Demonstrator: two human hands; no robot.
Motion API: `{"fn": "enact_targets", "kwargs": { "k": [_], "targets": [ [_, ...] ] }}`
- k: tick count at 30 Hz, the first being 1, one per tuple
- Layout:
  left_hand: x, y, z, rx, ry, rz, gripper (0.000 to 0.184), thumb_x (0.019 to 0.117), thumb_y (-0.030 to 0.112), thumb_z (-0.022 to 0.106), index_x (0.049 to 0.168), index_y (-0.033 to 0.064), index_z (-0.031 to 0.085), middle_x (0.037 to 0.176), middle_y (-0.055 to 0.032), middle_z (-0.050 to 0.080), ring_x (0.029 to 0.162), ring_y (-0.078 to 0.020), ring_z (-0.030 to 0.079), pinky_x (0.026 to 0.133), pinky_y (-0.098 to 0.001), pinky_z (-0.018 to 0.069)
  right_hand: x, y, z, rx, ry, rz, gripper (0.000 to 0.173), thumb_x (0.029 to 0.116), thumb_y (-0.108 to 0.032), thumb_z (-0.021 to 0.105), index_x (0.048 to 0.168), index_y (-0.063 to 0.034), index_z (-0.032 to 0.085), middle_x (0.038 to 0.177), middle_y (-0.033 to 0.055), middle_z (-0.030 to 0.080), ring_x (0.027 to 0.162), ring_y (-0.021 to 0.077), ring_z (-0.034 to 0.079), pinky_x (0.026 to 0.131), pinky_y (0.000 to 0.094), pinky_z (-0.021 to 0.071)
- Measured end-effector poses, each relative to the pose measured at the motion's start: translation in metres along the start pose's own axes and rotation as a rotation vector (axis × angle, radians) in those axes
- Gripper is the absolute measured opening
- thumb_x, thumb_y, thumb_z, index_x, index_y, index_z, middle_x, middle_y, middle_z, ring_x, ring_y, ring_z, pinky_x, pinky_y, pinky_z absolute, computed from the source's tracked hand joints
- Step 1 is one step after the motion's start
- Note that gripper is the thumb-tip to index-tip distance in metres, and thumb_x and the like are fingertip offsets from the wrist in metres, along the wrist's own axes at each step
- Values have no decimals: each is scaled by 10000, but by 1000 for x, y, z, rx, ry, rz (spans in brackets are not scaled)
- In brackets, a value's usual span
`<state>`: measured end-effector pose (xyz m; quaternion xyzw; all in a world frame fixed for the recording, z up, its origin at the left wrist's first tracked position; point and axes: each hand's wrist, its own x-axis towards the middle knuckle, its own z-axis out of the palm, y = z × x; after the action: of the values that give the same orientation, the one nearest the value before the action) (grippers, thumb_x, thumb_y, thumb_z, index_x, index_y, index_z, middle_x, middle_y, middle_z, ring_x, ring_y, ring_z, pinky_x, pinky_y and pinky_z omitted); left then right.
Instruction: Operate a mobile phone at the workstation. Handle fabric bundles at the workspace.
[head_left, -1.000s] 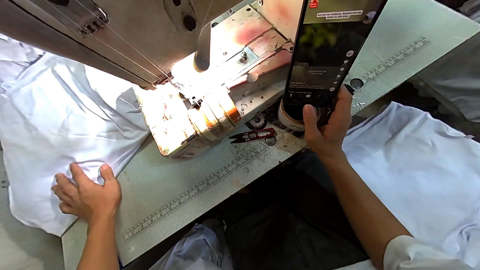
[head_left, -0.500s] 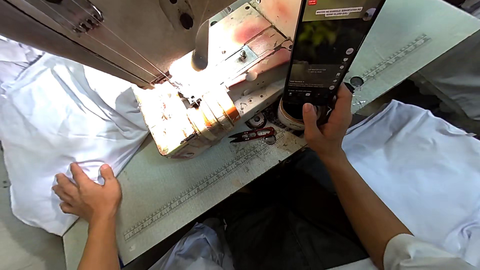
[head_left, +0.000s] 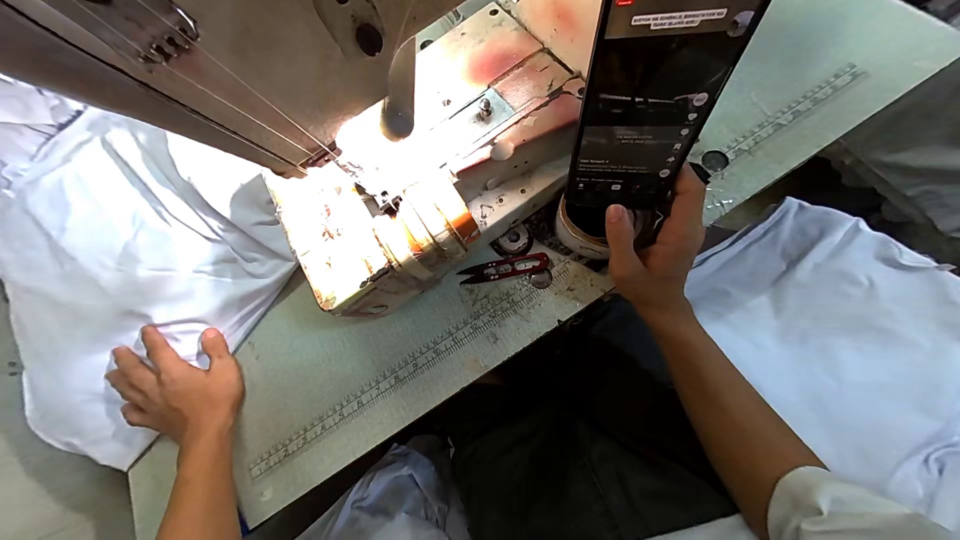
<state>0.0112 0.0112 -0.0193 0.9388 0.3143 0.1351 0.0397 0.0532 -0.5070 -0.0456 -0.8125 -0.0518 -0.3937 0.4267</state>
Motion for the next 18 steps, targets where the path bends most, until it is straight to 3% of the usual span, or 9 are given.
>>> {"fn": "enact_targets", "kwargs": {
  "k": [10,15,18],
  "targets": [
    [1,1,1,4,-2,-15,782,1017,601,395,1609,96,319,1680,-258,175,1547,-486,145,1159,-734,151,0,-1,0,29,-7,8,574,1011,-296,563,1396,105,421,1236,200,612,1143,172,637,965,335,547],
    [1,0,1,9,-2,-19,786,1014,605,392,1612,101,312,1684,-250,171,1549,-483,141,1164,-726,152,-1,2,1,-29,23,-5,586,1002,-345,572,1389,79,453,1249,218,610,1187,263,592,1014,420,486],
    [0,1,0,1,0,-13,779,1017,597,392,1611,99,314,1680,-256,177,1545,-491,144,1160,-732,150,0,1,0,-12,11,-3,584,1005,-313,569,1400,96,435,1263,221,604,1188,223,611,1012,379,513]
  ]
}}
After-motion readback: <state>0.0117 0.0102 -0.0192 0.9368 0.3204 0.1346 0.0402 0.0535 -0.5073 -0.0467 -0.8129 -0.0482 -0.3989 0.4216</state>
